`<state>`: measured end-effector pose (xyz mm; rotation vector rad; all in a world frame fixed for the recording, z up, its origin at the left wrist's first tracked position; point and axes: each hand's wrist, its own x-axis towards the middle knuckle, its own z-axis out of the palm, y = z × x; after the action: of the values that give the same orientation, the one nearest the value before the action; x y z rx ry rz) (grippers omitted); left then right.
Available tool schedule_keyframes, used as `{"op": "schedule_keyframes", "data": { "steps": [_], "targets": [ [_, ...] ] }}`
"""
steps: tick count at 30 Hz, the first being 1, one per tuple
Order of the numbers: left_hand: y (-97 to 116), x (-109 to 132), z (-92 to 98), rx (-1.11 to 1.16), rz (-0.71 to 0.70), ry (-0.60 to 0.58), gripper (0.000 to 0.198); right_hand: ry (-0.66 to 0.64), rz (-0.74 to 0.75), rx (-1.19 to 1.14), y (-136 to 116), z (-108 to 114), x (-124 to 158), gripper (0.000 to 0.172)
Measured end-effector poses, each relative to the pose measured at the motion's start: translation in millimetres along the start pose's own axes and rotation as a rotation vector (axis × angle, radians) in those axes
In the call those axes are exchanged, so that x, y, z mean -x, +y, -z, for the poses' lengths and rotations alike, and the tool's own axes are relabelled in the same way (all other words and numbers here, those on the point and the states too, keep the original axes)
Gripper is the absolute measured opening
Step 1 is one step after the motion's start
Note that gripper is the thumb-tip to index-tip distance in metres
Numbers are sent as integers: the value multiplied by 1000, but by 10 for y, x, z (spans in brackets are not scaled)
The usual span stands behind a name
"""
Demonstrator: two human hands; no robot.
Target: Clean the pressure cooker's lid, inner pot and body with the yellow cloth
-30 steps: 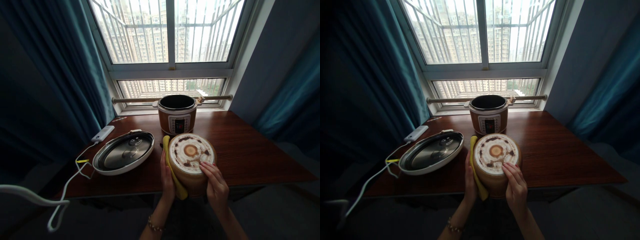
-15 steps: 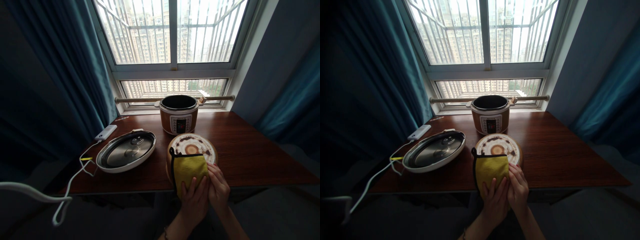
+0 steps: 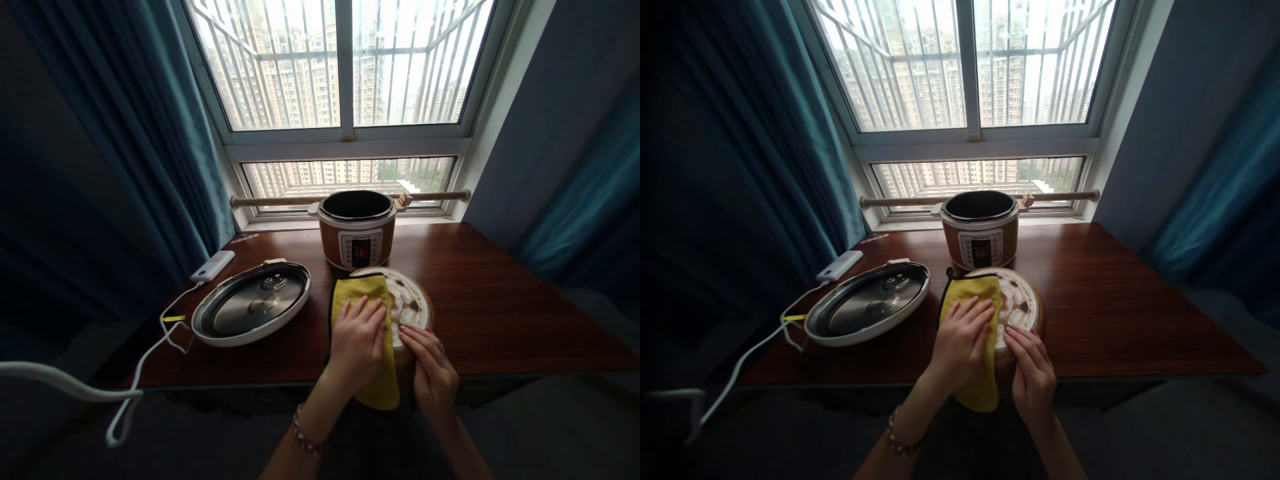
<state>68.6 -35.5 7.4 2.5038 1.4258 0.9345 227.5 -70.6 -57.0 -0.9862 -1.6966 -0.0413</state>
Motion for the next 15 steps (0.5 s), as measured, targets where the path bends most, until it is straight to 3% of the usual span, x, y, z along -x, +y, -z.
{"op": "schedule_keyframes", "data": {
  "steps": [4,8,12,15],
  "targets": [
    [-436,-310,57,186,53,-79,32,1,-7,7,6,-3,4,46],
    [-840,-418,-77,629,172,35,32,4,-12,16,-1,-9,-7,44],
    [-927,-236,-265,1041,389,213,43,25,-18,12,-13,-31,-8,44],
    [-817,19,-418,1097,507,363,47,38,-33,16,-13,-43,0,43]
  ]
}}
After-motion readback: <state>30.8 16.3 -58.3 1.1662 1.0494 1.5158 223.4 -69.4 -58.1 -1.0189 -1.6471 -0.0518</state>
